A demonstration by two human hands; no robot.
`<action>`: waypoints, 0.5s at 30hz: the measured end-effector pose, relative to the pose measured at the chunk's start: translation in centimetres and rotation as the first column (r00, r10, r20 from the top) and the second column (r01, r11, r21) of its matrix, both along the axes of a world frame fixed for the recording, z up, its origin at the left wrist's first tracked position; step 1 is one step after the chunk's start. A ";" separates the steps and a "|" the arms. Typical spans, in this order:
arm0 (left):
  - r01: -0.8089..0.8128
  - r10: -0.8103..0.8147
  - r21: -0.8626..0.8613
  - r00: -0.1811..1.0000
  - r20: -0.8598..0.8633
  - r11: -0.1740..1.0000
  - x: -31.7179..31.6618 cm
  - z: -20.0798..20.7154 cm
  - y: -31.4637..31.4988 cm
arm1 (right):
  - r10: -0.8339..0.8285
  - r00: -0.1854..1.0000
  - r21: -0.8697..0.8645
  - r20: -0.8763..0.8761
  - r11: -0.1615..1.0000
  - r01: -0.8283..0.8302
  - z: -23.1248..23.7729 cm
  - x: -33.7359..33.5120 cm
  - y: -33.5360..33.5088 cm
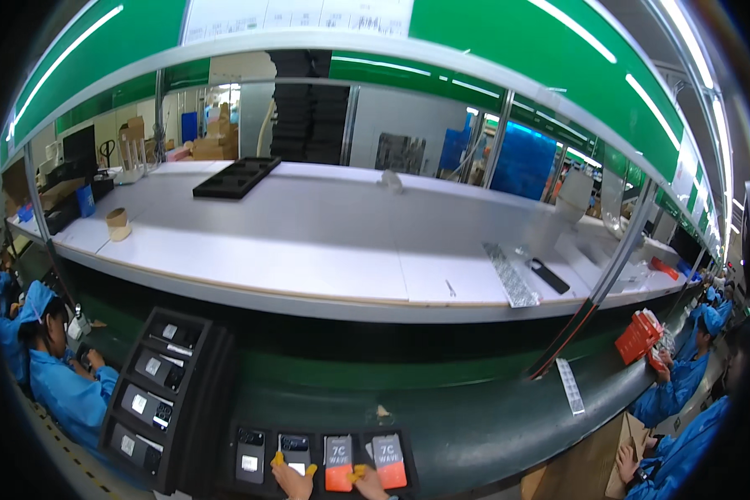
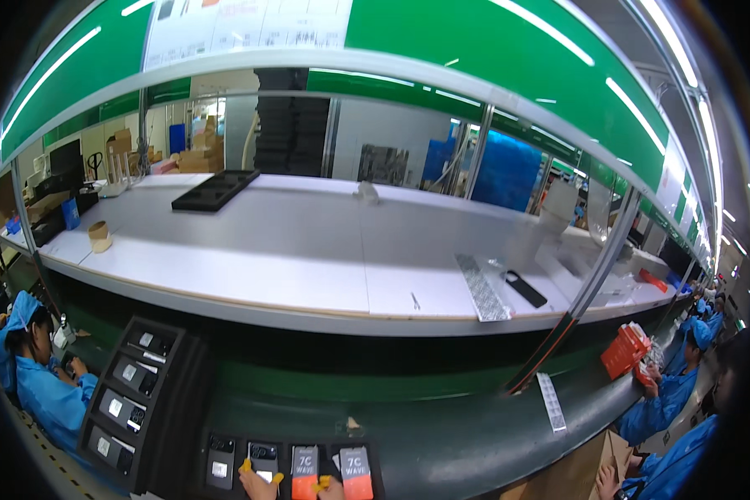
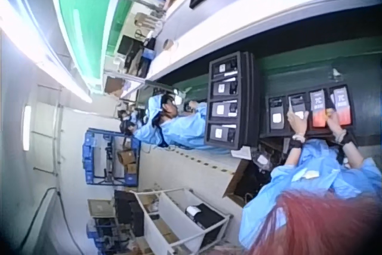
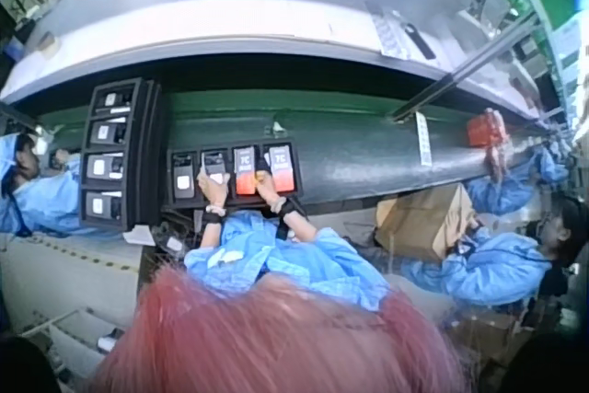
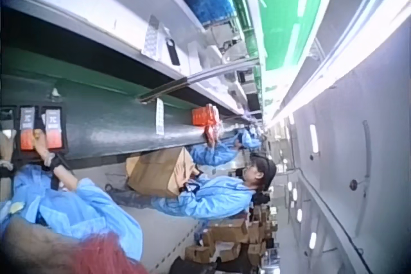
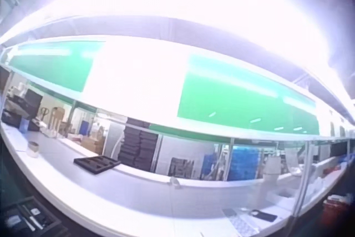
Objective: The recorder inspects smartphones, applies labels/stickers to them, and organizes them into trays and boxes on an assembly line.
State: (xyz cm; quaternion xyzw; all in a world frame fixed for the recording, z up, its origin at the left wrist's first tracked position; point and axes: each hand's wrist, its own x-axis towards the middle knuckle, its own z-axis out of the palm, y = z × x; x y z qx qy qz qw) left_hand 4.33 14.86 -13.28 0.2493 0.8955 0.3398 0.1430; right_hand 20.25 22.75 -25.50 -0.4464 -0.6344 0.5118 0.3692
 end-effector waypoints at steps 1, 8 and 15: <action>-0.010 0.053 0.108 0.914 -0.403 0.994 -0.2 -4.0 -0.1 | 0.057 0.998 0.117 0.005 0.991 -0.057 0.8 -0.3 -0.6; -0.234 -0.170 0.703 0.875 0.454 0.671 -0.6 -0.7 -1.7 | -0.052 0.989 0.328 0.136 0.945 0.005 13.5 -2.0 0.4; -0.314 -0.309 0.825 0.817 0.487 0.470 4.0 5.0 -7.7 | 0.550 0.818 0.198 0.165 0.794 -0.574 16.9 -6.7 -6.5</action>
